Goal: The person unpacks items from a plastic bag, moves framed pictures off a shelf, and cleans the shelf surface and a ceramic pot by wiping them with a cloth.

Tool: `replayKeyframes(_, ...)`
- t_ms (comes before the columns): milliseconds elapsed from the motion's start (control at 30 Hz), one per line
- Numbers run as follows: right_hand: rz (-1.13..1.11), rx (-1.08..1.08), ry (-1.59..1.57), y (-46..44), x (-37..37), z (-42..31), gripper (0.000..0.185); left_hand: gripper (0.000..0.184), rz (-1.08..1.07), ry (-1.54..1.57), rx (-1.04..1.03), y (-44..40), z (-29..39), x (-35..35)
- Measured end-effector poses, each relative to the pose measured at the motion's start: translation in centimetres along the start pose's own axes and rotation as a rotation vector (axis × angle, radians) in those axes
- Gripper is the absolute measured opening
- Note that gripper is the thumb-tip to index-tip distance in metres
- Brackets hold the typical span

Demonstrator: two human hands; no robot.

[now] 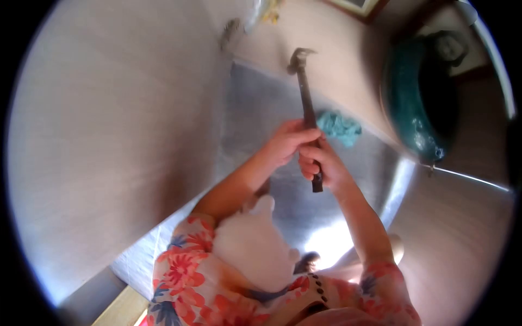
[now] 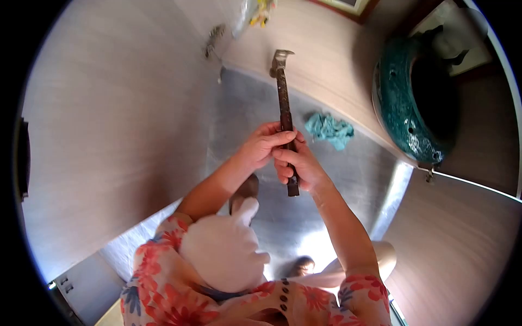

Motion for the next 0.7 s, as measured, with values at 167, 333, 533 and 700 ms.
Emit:
replayKeyframes(167, 0.064, -0.023, 0.034, -0.6, -0.8, -1.9, 0.012, 0.019, 0.167, -0.107, -0.125, -3.3, 3.6, 0.5)
replayKeyframes(333, -0.204, -0.069, -0.257, -2.0, -0.2, -3.0, 0.012, 0.024, -0.116, 0.32, -0.097, -3.5, 4.3, -3.0)
replayKeyframes(533, -0.049, 0.022, 0.177, -1.0, -0.7, -5.6, 0.009, 0.019, -0.052, 0.075, -0.069, -5.3, 6.6, -0.2)
replayKeyframes(700, -0.047, 0.083, -0.149, -2.7, -1.3, -5.9, 0.012, 0.023, -0.317, 0.288, -0.083, -7.1, 6.6, -0.9)
Point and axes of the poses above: each hand's wrist, its own y-axis away from the middle knuckle, its own x-axis out of the back of the hand, z = x × y, the point moved 4 cm from there along -y, towards the middle knuckle
